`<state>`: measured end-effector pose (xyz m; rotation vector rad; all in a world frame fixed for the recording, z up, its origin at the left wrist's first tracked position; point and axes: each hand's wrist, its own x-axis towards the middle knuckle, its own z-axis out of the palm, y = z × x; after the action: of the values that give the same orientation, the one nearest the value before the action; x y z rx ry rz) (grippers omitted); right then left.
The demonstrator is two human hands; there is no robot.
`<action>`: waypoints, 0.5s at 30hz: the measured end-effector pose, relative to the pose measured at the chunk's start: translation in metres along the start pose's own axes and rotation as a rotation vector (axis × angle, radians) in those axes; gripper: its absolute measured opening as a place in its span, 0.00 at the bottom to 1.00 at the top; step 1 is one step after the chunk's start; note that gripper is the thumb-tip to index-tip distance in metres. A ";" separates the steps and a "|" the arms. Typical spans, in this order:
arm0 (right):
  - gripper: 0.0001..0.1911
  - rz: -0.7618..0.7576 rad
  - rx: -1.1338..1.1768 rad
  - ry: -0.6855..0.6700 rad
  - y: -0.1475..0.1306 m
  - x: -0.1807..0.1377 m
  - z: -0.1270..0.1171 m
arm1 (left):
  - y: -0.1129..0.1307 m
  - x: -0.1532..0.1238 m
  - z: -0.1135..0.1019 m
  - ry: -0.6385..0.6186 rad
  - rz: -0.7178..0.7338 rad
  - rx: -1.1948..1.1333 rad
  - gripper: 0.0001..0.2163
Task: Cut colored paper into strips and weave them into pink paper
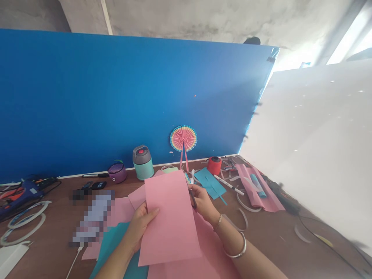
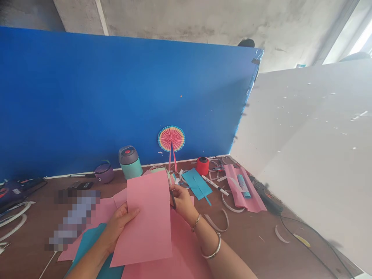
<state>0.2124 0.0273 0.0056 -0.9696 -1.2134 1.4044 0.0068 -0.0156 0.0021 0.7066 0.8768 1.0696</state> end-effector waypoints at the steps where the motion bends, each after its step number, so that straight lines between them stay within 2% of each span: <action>1: 0.08 0.000 0.000 0.004 0.001 0.000 0.000 | 0.000 0.001 -0.001 0.000 0.004 -0.002 0.18; 9: 0.09 -0.011 -0.057 -0.024 0.000 -0.001 -0.002 | 0.001 0.001 -0.001 -0.015 0.009 -0.002 0.22; 15: 0.08 -0.012 -0.016 -0.044 -0.008 -0.006 0.001 | 0.002 -0.001 0.001 -0.018 0.001 -0.003 0.21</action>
<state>0.2138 0.0214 0.0131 -0.9451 -1.2623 1.4146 0.0065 -0.0163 0.0051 0.7133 0.8597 1.0643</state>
